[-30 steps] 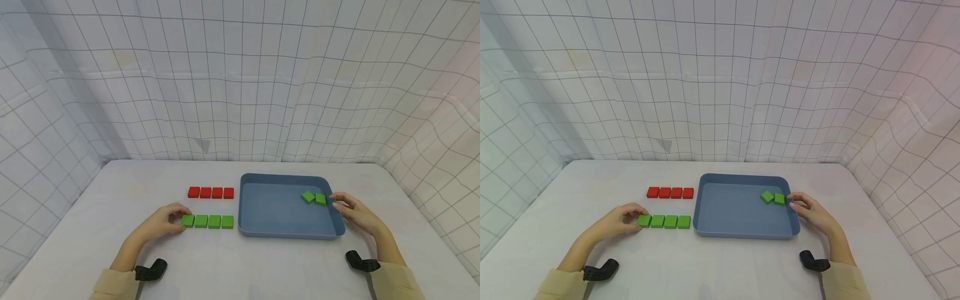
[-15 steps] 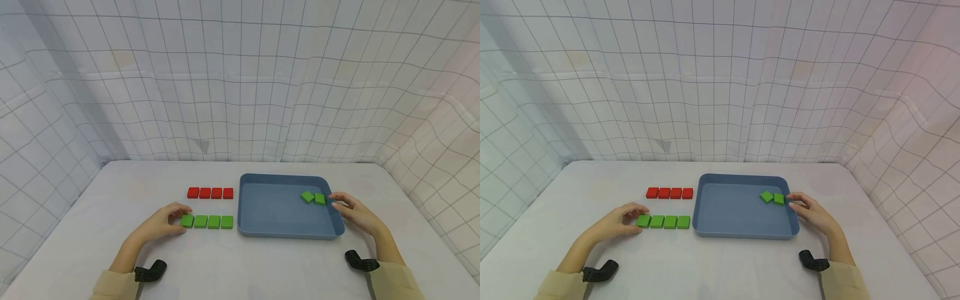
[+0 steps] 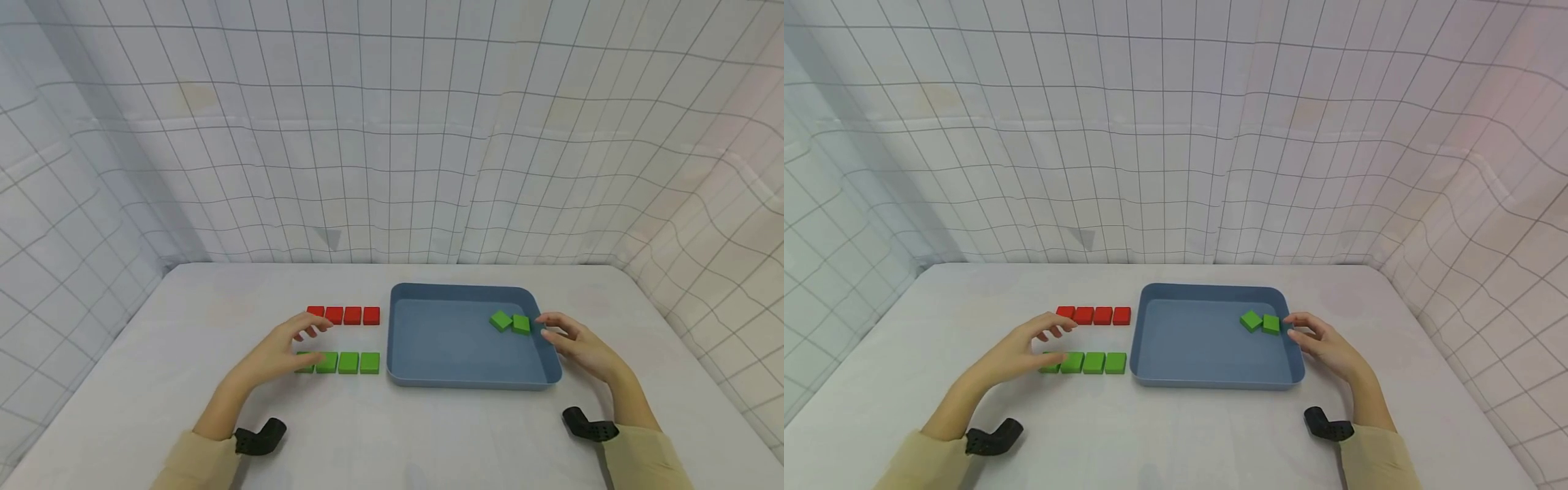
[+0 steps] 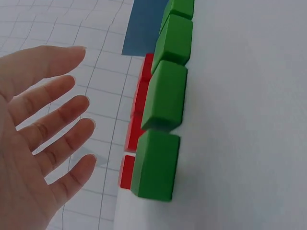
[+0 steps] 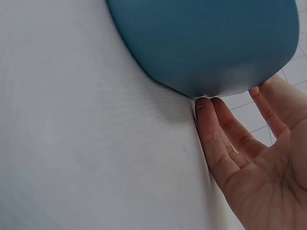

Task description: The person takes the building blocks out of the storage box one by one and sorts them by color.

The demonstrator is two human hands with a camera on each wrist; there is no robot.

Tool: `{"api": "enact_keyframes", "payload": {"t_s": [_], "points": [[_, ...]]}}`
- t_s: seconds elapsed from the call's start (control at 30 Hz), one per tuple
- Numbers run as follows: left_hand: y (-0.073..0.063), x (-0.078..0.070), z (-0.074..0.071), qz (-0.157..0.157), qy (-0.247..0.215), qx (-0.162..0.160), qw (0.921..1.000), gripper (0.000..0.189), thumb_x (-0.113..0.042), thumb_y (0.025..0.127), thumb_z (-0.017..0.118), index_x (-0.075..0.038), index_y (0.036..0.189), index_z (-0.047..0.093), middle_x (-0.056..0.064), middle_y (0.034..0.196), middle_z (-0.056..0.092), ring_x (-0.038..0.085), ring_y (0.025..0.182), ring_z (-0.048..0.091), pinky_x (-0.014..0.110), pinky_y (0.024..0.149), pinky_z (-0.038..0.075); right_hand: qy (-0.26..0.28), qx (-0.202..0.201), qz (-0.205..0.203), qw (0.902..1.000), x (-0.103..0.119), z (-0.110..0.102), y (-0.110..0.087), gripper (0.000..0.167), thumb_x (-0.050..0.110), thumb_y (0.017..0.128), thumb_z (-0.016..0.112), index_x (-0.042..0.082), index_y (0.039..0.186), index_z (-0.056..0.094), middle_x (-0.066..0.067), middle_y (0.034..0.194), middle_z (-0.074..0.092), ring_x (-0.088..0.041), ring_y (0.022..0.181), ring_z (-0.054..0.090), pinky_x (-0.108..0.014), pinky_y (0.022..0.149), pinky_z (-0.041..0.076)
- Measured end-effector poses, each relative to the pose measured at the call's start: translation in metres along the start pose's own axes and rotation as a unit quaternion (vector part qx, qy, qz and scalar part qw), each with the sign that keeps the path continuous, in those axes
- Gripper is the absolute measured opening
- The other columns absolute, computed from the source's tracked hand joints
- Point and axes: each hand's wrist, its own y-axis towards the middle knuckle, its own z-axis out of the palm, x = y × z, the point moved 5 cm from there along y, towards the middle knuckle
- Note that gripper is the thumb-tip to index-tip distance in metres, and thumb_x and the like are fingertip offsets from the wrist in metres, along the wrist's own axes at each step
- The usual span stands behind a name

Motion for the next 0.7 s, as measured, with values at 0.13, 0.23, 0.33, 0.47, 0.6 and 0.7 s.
{"api": "enact_keyframes", "payload": {"t_s": [0.13, 0.23, 0.33, 0.47, 0.6, 0.7], "points": [[0.014, -0.01, 0.007, 0.011, -0.008, -0.001, 0.9999, 0.041, -0.008, 0.079, 0.069, -0.004, 0.117, 0.055, 0.01, 0.107, 0.057, 0.028, 0.095, 0.052, 0.044, 0.079, 0.044, 0.001, 0.0, 0.001, 1.0, 0.001, 0.0, 0.0, 0.044, 0.028, 0.096, 0.047, 0.007, 0.133, 0.036, -0.02, 0.138, 0.03, -0.046, 0.126, 0.028, -0.061, 0.092, 0.033], [0.024, -0.017, 0.015, 0.017, -0.021, -0.001, 0.9996, 0.042, -0.01, 0.079, 0.07, -0.004, 0.117, 0.055, 0.011, 0.108, 0.058, 0.029, 0.097, 0.052, 0.046, 0.08, 0.044, 0.002, 0.0, 0.001, 1.0, 0.0, 0.0, 0.0, 0.044, 0.028, 0.096, 0.047, 0.007, 0.133, 0.036, -0.02, 0.139, 0.03, -0.046, 0.127, 0.028, -0.061, 0.092, 0.033], [0.035, -0.023, 0.024, 0.024, -0.034, 0.001, 0.9991, 0.043, -0.013, 0.08, 0.07, -0.005, 0.119, 0.054, 0.01, 0.11, 0.057, 0.028, 0.099, 0.052, 0.046, 0.083, 0.043, 0.0, -0.001, 0.001, 1.0, 0.0, 0.0, 0.0, 0.044, 0.028, 0.096, 0.047, 0.007, 0.133, 0.036, -0.02, 0.139, 0.03, -0.046, 0.127, 0.028, -0.059, 0.092, 0.034], [0.05, -0.031, 0.036, 0.038, -0.055, 0.009, 0.9977, 0.043, -0.014, 0.081, 0.069, -0.007, 0.121, 0.054, 0.01, 0.116, 0.056, 0.029, 0.102, 0.051, 0.047, 0.087, 0.042, 0.002, -0.002, 0.002, 1.0, 0.0, 0.0, 0.0, 0.044, 0.028, 0.096, 0.047, 0.006, 0.133, 0.036, -0.02, 0.139, 0.03, -0.046, 0.126, 0.029, -0.059, 0.092, 0.034], [0.066, -0.039, 0.047, 0.057, -0.07, 0.016, 0.9958, 0.042, -0.011, 0.082, 0.068, -0.005, 0.12, 0.053, 0.013, 0.116, 0.055, 0.031, 0.104, 0.051, 0.047, 0.089, 0.042, 0.003, -0.002, 0.004, 1.0, 0.001, 0.0, 0.0, 0.045, 0.028, 0.096, 0.047, 0.006, 0.133, 0.036, -0.02, 0.138, 0.03, -0.045, 0.126, 0.029, -0.06, 0.092, 0.033], [0.079, -0.045, 0.054, 0.069, -0.07, 0.021, 0.9949, 0.041, -0.009, 0.081, 0.068, -0.004, 0.119, 0.053, 0.015, 0.113, 0.055, 0.032, 0.102, 0.051, 0.046, 0.087, 0.043, 0.001, -0.003, 0.002, 1.0, 0.001, 0.0, 0.0, 0.045, 0.029, 0.096, 0.047, 0.006, 0.133, 0.036, -0.02, 0.138, 0.031, -0.046, 0.126, 0.029, -0.06, 0.093, 0.033]]}}
